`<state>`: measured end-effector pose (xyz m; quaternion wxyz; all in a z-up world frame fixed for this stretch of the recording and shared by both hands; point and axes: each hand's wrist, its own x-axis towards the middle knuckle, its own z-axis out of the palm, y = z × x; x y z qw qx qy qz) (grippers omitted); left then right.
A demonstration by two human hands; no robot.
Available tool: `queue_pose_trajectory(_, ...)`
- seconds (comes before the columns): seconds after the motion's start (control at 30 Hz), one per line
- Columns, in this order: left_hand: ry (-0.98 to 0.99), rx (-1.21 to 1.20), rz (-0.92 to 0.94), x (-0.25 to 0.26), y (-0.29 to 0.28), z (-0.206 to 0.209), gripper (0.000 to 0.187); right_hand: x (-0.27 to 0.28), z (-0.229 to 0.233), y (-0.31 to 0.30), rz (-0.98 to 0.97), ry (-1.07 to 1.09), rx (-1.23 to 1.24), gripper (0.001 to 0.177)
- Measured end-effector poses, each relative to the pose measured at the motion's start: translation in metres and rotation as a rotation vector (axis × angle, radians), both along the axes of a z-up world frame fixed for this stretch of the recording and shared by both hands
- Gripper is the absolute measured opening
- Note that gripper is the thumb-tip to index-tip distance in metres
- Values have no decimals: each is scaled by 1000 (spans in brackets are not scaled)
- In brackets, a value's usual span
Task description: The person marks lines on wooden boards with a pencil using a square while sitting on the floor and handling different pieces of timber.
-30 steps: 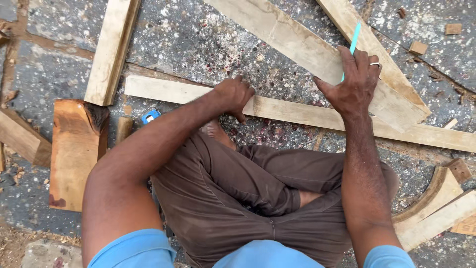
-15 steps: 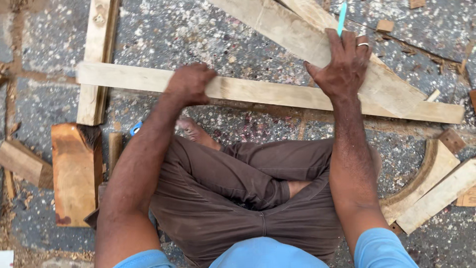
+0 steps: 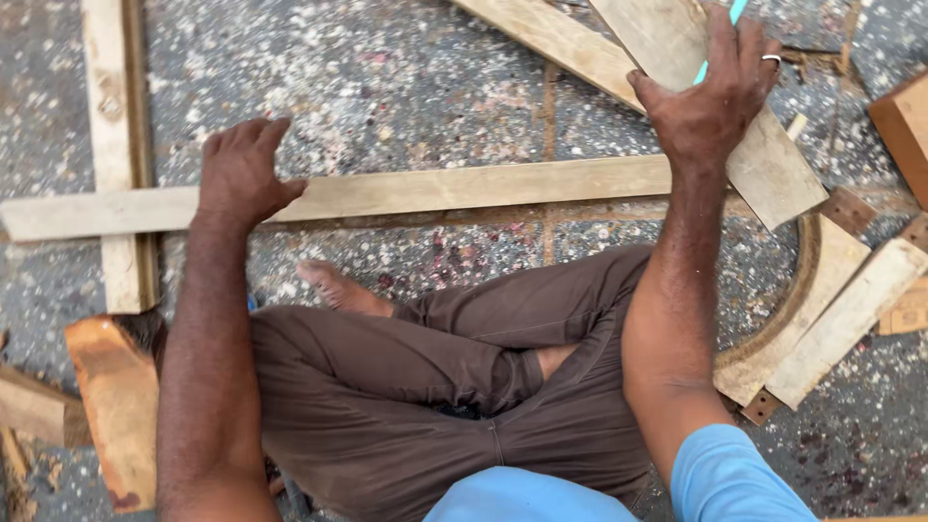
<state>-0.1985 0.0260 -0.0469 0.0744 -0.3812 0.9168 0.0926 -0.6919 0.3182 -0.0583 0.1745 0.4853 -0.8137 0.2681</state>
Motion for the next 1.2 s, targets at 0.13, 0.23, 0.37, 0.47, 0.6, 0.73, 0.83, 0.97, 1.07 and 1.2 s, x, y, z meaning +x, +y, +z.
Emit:
queue_pose_trajectory(0.13, 134, -55, -261, -118, 11, -16, 77, -9, 23, 33, -81, 143, -14, 99)
queue_pose_trajectory(0.23, 109, -34, -403, -223, 25, -47, 75, -21, 33, 77, -186, -91, -45, 94)
queue_pose_trajectory(0.37, 92, -345, -634, -339, 62, -86, 80, -32, 22, 171, -369, -159, 21, 91)
queue_pose_trajectory(0.47, 166, -314, -650, -395, 89, -106, 78, -14, 5, 251, -600, -172, 127, 85)
queue_pose_trajectory(0.6, -35, -142, -638, -445, 110, -117, 80, 22, -16, 320, -843, -437, 125, 87)
queue_pose_trajectory(0.73, -90, 7, -610, -452, 100, -116, 60, 49, -39, 362, -945, -523, 179, 83)
queue_pose_trajectory(0.83, 20, -53, -620, -433, 97, -114, 59, 51, -49, 383, -962, -535, 178, 81)
queue_pose_trajectory(0.97, 11, -98, -571, -376, 61, -96, 45, 50, -47, 405, -979, -511, 250, 85)
queue_pose_trajectory(1.07, -77, -319, -608, -335, 38, -58, 69, 47, -48, 402, -988, -569, 234, 86)
queue_pose_trajectory(1.2, -457, -17, -475, -299, 94, -27, 93, 39, -59, 372, -1032, -692, 214, 88)
